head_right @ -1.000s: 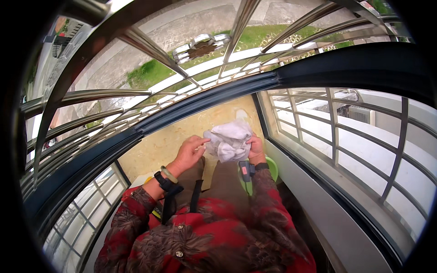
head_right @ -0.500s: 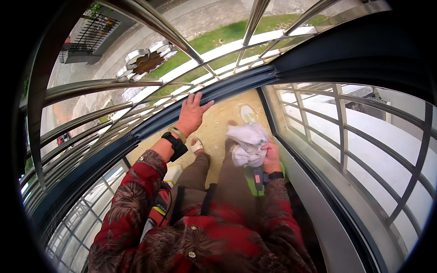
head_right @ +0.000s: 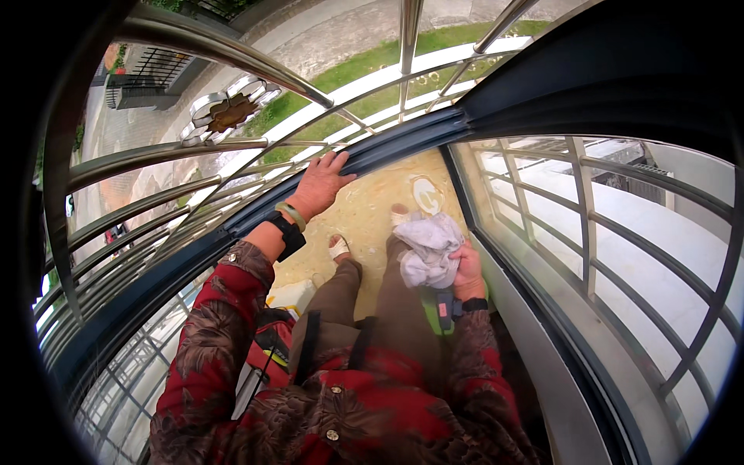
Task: The person wipes the metal security bars and the sliding window frame using a white cloth.
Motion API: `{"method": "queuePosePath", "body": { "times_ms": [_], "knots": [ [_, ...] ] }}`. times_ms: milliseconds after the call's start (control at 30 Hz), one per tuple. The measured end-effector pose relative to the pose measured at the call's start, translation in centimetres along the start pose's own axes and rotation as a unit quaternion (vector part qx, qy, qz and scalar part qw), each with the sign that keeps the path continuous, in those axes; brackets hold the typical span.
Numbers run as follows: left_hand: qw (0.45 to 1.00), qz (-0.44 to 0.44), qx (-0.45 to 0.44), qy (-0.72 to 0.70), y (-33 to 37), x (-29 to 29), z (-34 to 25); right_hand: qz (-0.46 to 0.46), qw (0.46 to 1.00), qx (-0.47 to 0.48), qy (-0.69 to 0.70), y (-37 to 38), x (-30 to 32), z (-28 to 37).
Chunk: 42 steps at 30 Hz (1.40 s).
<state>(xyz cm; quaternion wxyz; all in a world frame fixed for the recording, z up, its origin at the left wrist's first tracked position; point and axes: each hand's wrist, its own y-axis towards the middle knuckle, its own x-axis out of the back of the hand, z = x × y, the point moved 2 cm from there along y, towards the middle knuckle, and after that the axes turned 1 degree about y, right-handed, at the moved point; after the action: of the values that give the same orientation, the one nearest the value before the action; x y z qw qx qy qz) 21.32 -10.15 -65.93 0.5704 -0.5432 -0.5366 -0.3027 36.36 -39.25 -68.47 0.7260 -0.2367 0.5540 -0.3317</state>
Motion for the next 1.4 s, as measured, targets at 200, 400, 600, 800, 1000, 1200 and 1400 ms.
{"method": "queuePosePath", "body": {
  "times_ms": [200,400,600,800,1000,1200,1400],
  "knots": [
    [0.992,-0.025,0.007,-0.124,0.1,-0.2,0.7,-0.008,1.000,0.010,-0.020,-1.2,-0.6,0.6],
    [0.991,-0.058,-0.001,-0.121,2.2,-0.1,0.0,0.003,1.000,0.026,0.004,-1.5,0.9,0.5],
    [0.997,-0.011,-0.065,-0.044,3.7,1.0,-0.1,-0.009,1.000,0.009,0.003,-1.8,1.8,0.8],
    [0.990,0.012,-0.139,0.017,4.3,1.2,0.1,-0.005,1.000,0.005,0.020,-1.8,1.8,1.1],
    [0.977,0.014,-0.187,0.099,4.2,1.6,-0.1,0.010,0.999,0.009,0.033,-1.3,2.3,1.0],
    [0.993,-0.047,-0.073,-0.076,4.4,0.3,-0.3,0.007,0.999,0.004,0.038,-1.4,2.6,1.1],
    [0.923,-0.238,0.054,-0.297,3.3,0.9,-0.4,0.001,1.000,0.008,0.019,-1.8,2.4,1.2]
  ]
}}
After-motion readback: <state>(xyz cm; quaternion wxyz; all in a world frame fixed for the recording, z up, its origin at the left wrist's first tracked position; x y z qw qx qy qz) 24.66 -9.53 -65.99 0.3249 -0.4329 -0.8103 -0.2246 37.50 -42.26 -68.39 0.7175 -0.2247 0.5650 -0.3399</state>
